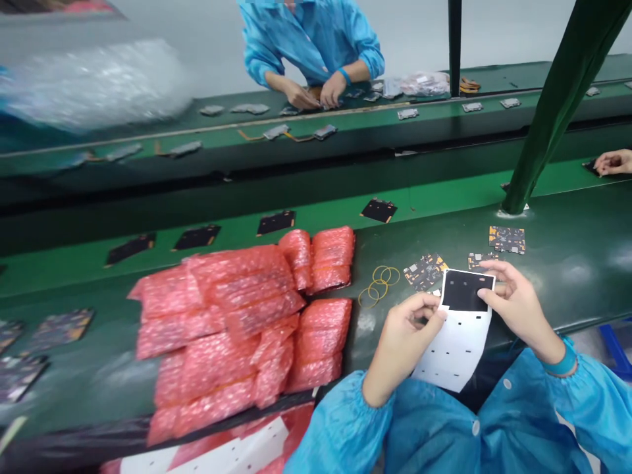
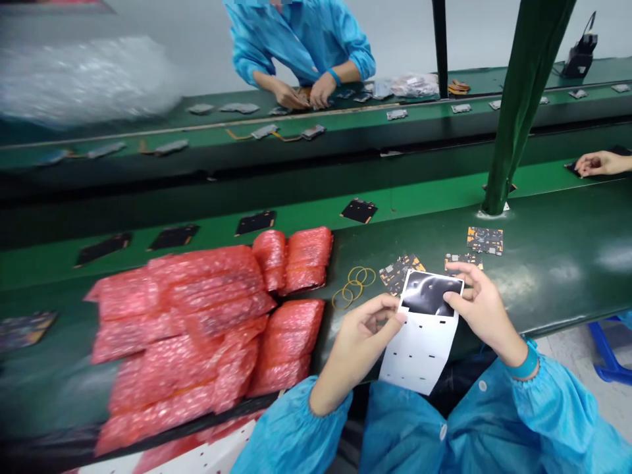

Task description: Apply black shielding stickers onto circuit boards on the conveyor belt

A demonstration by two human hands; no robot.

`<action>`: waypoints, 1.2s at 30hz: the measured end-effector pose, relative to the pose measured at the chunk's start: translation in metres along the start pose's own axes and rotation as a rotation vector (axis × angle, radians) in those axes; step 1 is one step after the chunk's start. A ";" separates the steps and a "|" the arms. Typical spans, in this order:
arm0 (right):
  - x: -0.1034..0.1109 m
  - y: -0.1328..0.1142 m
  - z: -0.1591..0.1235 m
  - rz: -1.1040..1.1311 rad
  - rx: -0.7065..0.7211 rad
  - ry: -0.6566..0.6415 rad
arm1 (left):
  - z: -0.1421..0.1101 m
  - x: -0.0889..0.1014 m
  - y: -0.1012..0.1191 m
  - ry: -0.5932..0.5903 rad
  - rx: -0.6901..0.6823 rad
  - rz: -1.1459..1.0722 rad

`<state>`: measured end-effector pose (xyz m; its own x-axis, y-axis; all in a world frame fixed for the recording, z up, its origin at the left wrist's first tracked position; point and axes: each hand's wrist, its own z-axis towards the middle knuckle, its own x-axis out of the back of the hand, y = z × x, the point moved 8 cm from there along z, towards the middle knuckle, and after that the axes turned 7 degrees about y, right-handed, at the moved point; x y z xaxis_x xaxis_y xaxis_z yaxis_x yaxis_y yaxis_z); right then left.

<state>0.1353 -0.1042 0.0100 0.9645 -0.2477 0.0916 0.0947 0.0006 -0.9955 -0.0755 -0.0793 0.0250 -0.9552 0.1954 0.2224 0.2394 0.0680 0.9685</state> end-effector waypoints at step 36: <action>-0.034 -0.070 -0.026 -0.332 0.368 -0.098 | -0.031 -0.006 0.052 0.076 -0.500 0.316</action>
<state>0.0897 -0.1215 0.0759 0.8848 -0.2000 0.4209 0.4634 0.2828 -0.8398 -0.0625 -0.1068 0.0775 -0.8653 0.0589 0.4978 0.4208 -0.4543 0.7852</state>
